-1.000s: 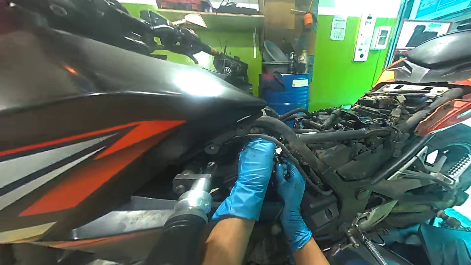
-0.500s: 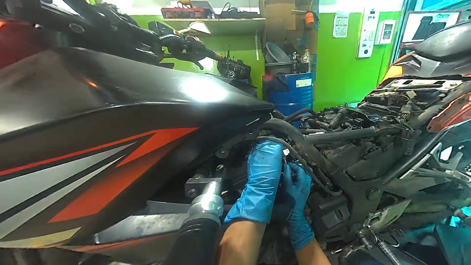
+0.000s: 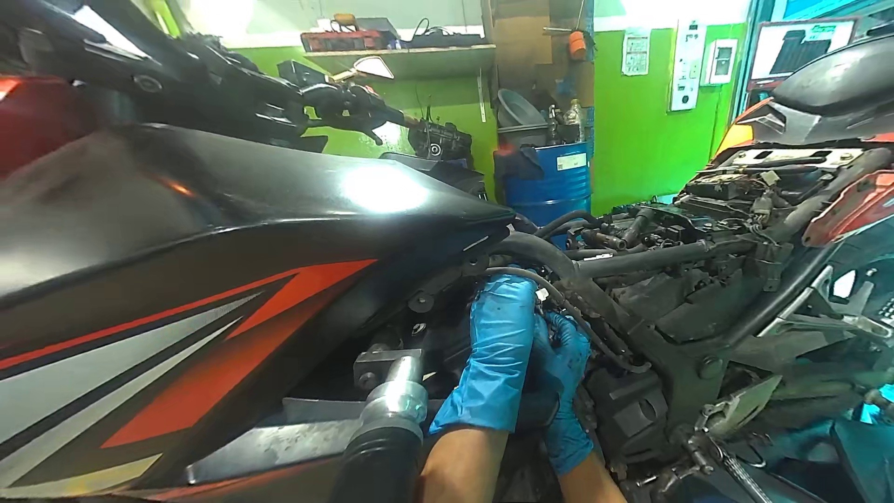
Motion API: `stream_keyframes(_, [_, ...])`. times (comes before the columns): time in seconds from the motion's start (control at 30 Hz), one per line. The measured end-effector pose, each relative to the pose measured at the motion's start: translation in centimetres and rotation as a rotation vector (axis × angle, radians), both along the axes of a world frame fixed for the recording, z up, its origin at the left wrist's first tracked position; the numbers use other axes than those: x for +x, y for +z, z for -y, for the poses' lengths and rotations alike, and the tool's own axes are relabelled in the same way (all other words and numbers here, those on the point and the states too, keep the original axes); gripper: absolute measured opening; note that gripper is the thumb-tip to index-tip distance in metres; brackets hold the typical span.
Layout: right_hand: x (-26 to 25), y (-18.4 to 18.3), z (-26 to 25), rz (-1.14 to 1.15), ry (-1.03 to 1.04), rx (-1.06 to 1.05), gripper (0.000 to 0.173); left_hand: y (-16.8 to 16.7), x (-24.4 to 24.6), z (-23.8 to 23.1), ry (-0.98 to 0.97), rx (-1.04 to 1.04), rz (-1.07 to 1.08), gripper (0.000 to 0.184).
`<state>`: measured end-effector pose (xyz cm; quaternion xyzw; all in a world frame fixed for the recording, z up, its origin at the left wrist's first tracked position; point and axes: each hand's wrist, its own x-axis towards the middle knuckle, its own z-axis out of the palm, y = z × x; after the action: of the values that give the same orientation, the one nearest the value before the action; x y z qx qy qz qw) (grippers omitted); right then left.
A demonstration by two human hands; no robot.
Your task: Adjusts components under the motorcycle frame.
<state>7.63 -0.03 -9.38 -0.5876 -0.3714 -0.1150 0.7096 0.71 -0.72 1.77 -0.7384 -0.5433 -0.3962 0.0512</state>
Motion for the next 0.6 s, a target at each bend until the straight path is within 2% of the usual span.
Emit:
stream_keyframes(0.1, [0.2,-0.2,0.1,0.032,0.019,0.044,0.022,1.2,0.1,2.4,-0.049,0.105,-0.229,0.017])
stream_keyframes(0.17, [0.3,-0.5,0.0,0.074,0.014,0.054,0.024,0.9,0.1,2.2,-0.042,0.181,-0.243,0.018])
stream_keyframes(0.27, [0.4,-0.6,-0.1,0.129,-0.023,0.079,0.027,1.1,0.1,2.2,-0.033,0.123,-0.251,0.019])
stream_keyframes(0.4, [0.3,-0.7,-0.4,0.086,-0.039,0.091,0.028,0.7,0.1,1.9,-0.042,0.213,-0.241,0.018])
stream_keyframes(0.6, [0.4,-1.1,-0.7,0.139,-0.066,0.150,0.027,1.1,0.2,2.1,-0.029,0.153,-0.258,0.019])
